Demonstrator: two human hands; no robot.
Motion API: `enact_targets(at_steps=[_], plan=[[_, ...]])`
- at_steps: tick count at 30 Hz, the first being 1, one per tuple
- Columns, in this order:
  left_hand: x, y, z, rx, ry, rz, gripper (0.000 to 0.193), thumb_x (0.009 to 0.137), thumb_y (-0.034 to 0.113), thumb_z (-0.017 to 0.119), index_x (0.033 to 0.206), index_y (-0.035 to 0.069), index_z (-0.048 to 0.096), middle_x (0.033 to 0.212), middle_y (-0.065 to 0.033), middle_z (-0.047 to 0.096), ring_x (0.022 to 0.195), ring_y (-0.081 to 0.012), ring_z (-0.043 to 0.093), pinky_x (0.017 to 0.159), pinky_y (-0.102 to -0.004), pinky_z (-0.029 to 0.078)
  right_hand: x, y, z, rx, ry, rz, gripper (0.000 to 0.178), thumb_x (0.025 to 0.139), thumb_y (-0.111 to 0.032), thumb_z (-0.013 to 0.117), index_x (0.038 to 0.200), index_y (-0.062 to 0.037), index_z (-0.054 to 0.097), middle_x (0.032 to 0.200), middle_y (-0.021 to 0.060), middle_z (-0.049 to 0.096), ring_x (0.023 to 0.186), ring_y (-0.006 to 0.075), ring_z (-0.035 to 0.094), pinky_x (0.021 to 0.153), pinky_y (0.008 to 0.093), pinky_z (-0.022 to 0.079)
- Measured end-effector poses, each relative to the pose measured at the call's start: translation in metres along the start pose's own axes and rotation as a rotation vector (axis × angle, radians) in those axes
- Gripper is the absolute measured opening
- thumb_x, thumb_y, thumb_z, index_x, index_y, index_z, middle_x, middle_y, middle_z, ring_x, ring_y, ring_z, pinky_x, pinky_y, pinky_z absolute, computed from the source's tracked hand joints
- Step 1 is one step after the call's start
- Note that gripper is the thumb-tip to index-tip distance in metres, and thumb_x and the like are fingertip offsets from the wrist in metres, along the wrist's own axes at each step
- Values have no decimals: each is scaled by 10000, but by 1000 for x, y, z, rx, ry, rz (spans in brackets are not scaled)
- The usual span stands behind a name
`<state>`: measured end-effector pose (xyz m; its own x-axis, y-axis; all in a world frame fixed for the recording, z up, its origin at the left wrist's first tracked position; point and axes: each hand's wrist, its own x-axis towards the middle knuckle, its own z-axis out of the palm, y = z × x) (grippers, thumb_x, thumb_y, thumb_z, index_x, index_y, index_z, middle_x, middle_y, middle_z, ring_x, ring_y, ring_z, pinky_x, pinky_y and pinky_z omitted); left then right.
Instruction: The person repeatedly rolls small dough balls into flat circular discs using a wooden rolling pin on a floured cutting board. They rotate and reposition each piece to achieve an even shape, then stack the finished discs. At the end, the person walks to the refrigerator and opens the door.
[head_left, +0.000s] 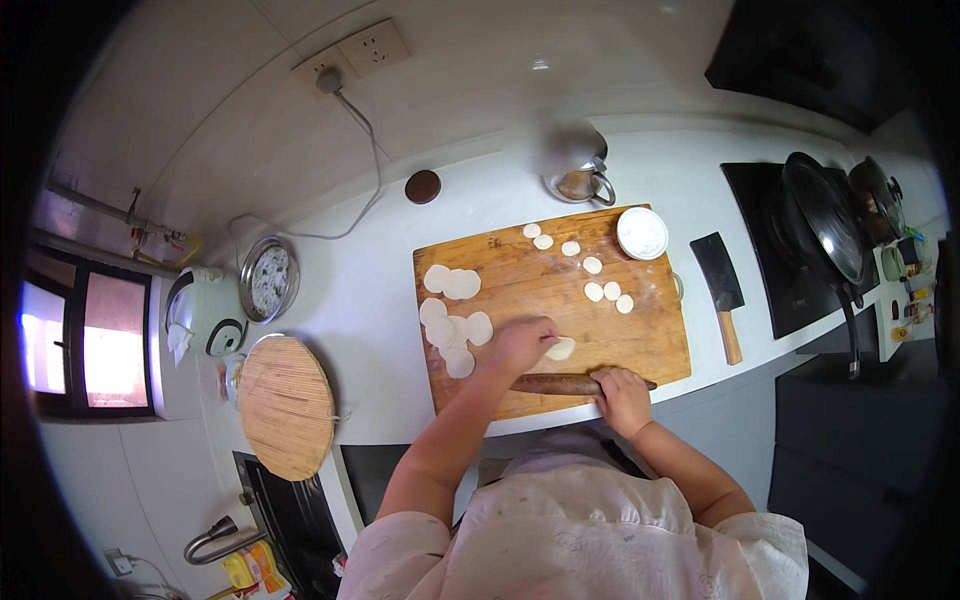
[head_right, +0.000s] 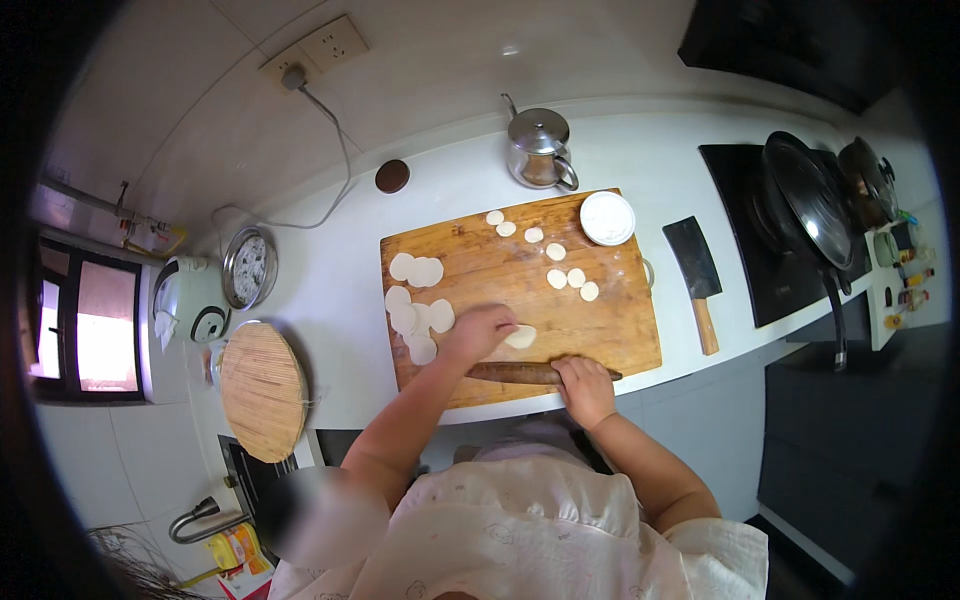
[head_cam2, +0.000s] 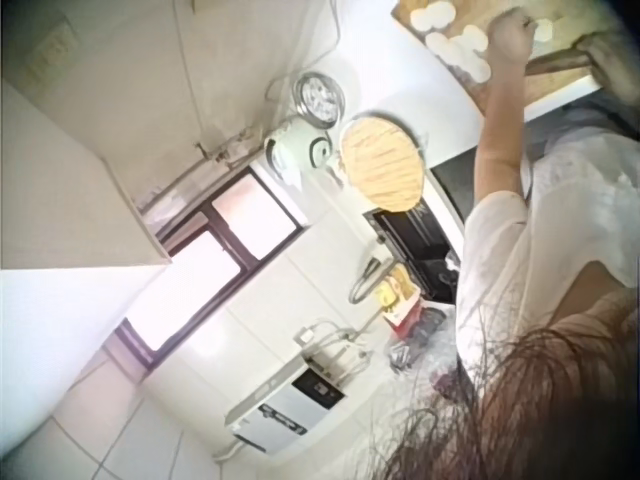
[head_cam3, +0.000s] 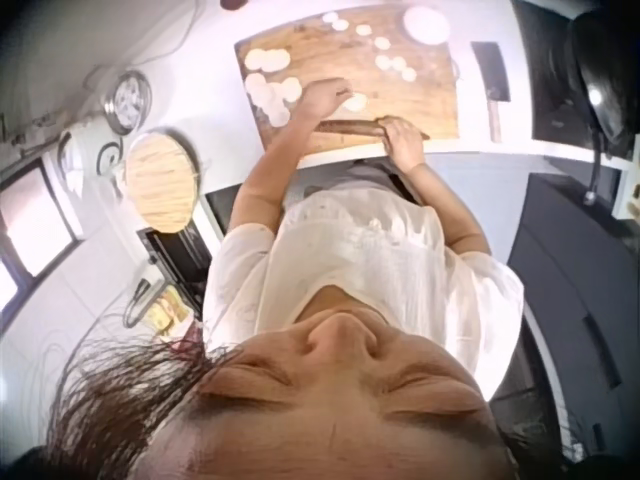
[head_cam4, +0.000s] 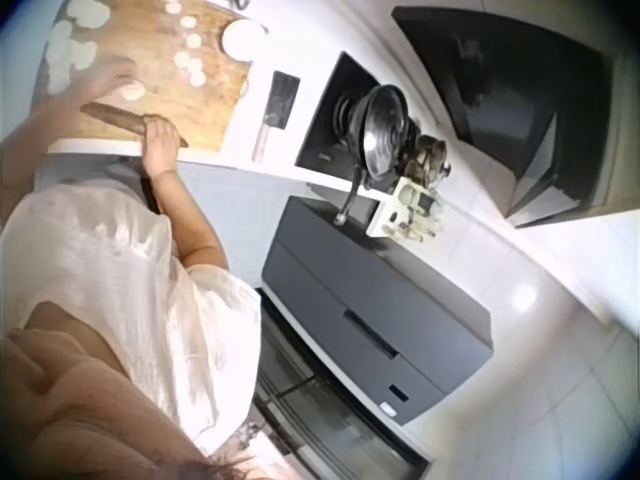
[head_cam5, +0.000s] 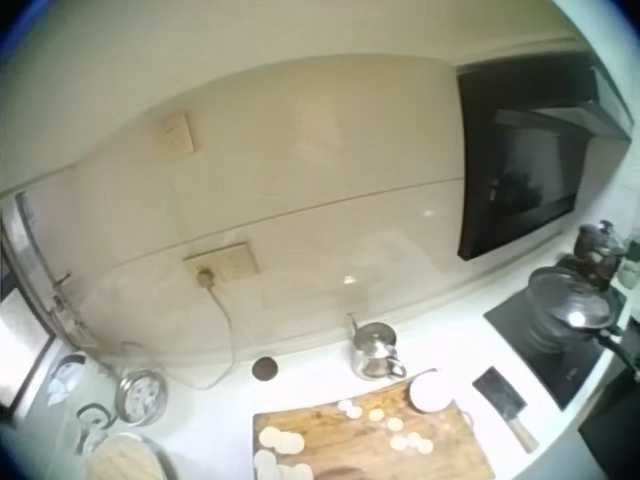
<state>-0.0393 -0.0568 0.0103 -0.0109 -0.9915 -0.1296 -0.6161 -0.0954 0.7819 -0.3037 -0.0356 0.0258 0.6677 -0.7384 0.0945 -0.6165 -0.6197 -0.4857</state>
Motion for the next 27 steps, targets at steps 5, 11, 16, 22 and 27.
enact_targets(at_steps=[5, 11, 16, 22, 27], plan=[[-1, -35, -69, -50, 407, -246, 187, 854, 86, 708, 1039, 57, 707, 1024, -120, 724, 922, -298, 692, 823, -390, 554, -7, 10, -10, -9, -5, 46, 420, 762, -100, 727, 1169, -115, 622, 1082, 60, 647, 1031, 287, 606, 885, 424, 471], [18, -34, -47, 456, 324, 13, 373, 931, 156, 599, 1290, 56, 613, 1471, -133, 503, 1313, -312, 512, 1088, -425, 428, -7, 19, -16, -4, 37, 54, 423, 766, -99, 725, 1176, -112, 623, 1085, 63, 649, 1033, 293, 606, 894, 427, 470], [55, 23, 19, 524, -192, 317, 470, 991, 99, 398, 1453, 65, 475, 1589, -98, 367, 1473, -247, 334, 1214, -379, 293, -4, 24, -25, 0, 12, 24, 412, 774, -98, 719, 1175, -110, 623, 1106, 67, 648, 1043, 297, 603, 898, 428, 467], [52, 36, 38, 546, -269, 261, 502, 976, 99, 465, 1469, 16, 436, 1584, -136, 359, 1465, -282, 336, 1195, -374, 325, -2, 31, -33, -20, -26, 16, 410, 773, -107, 722, 1171, -111, 624, 1095, 64, 642, 1034, 290, 603, 894, 421, 466], [-5, 53, 29, 295, -298, 172, 542, 971, 194, 535, 1474, 20, 435, 1586, -145, 336, 1470, -316, 315, 1205, -379, 294, 0, 38, -29, 16, -5, -29, 421, 765, -114, 734, 1173, -122, 630, 1090, 56, 638, 1029, 276, 603, 889, 406, 466]])
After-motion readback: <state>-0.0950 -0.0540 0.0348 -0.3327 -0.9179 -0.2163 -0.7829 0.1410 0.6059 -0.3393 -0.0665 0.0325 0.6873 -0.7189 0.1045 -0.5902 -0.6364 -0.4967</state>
